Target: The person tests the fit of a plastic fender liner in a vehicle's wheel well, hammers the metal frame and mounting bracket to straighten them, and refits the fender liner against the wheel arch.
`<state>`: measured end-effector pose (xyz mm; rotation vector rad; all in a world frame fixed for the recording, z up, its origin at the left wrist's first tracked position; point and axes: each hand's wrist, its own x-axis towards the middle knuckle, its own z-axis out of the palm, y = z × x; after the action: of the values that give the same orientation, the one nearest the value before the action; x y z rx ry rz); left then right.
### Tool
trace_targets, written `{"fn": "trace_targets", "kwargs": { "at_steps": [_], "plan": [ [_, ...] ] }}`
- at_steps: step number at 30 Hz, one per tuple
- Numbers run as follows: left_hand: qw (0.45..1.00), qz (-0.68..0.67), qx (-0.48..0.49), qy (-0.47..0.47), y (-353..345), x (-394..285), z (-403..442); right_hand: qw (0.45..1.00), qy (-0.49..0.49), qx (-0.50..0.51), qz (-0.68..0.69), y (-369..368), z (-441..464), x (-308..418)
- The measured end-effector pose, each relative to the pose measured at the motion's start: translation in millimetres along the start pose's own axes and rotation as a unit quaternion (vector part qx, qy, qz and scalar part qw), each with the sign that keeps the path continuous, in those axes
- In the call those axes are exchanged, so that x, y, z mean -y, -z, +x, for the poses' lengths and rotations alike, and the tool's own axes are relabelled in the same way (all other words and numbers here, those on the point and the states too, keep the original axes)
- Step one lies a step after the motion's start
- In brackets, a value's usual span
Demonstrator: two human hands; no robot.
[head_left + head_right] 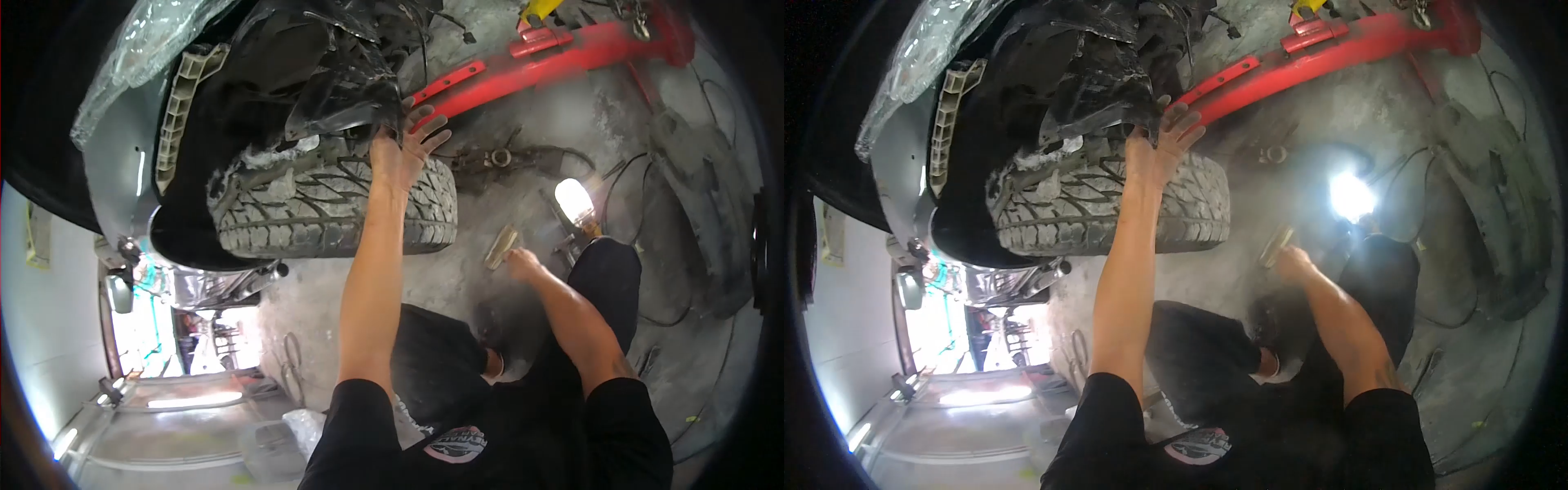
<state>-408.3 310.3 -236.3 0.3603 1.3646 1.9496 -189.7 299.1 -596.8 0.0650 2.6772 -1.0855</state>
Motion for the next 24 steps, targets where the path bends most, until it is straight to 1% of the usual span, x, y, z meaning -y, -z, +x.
{"fn": "trace_targets", "kwargs": {
  "at_steps": [2,3,6,7,8,9,11,13,14,15,16,17,18,20,21,22,24],
  "plan": [
    [0.999,-0.033,0.029,-0.009,-2.0,3.8,3.7,0.998,0.008,-0.035,0.055,-6.4,-1.5,10.7],
    [0.998,-0.054,0.034,-0.011,2.0,6.9,-3.1,0.997,0.001,-0.031,0.066,-14.4,-7.4,13.9],
    [0.97,-0.194,0.141,0.042,14.1,14.8,-10.1,0.995,-0.019,-0.033,0.088,-13.0,-21.4,17.6],
    [0.972,-0.215,0.059,0.079,14.5,17.8,-17.0,0.994,-0.028,-0.034,0.096,-11.5,-37.9,15.4],
    [0.986,-0.128,0.046,0.101,16.3,20.2,-26.7,0.993,-0.04,-0.038,0.108,-5.5,-53.7,19.8],
    [0.991,-0.036,0.035,0.125,19.8,24.3,-40.9,0.99,-0.09,-0.043,0.099,3.5,-69.6,34.4],
    [0.965,0.008,-0.055,0.256,31.1,38.0,-76.4,0.978,-0.186,-0.05,0.083,26.2,-100.4,69.9],
    [0.938,-0.053,-0.06,0.338,51.7,54.2,-116.1,0.969,-0.172,-0.076,0.163,53.3,-123.7,105.9],
    [0.932,-0.008,-0.059,0.356,53.7,50.1,-133.5,0.961,-0.164,-0.091,0.202,68.2,-133.2,122.4],
    [0.924,0.036,-0.057,0.375,52.4,43.3,-152.7,0.942,-0.175,-0.11,0.265,80.4,-143.7,140.6],
    [0.914,0.08,-0.053,0.394,52.0,36.4,-172.8,0.917,-0.186,-0.131,0.326,91.2,-154.6,158.8],
    [0.911,0.128,-0.047,0.39,57.1,27.8,-189.6,0.889,-0.195,-0.154,0.384,105.9,-165.7,174.5],
    [0.906,0.175,-0.039,0.384,66.8,18.7,-206.7,0.886,-0.183,-0.167,0.391,125.8,-181.4,189.9],
    [0.874,0.327,-0.064,0.354,95.0,6.6,-239.3,0.881,-0.158,-0.193,0.401,177.3,-218.6,219.6],
    [0.863,0.333,-0.096,0.366,91.4,-19.1,-254.6,0.852,-0.177,-0.202,0.449,202.9,-238.4,232.5],
    [0.851,0.34,-0.128,0.378,86.3,-46.4,-271.4,0.834,-0.219,-0.21,0.462,229.7,-260.6,244.1],
    [0.846,0.327,-0.142,0.395,77.2,-94.0,-298.1,0.792,-0.299,-0.223,0.484,278.9,-307.4,262.7]
  ]
}}
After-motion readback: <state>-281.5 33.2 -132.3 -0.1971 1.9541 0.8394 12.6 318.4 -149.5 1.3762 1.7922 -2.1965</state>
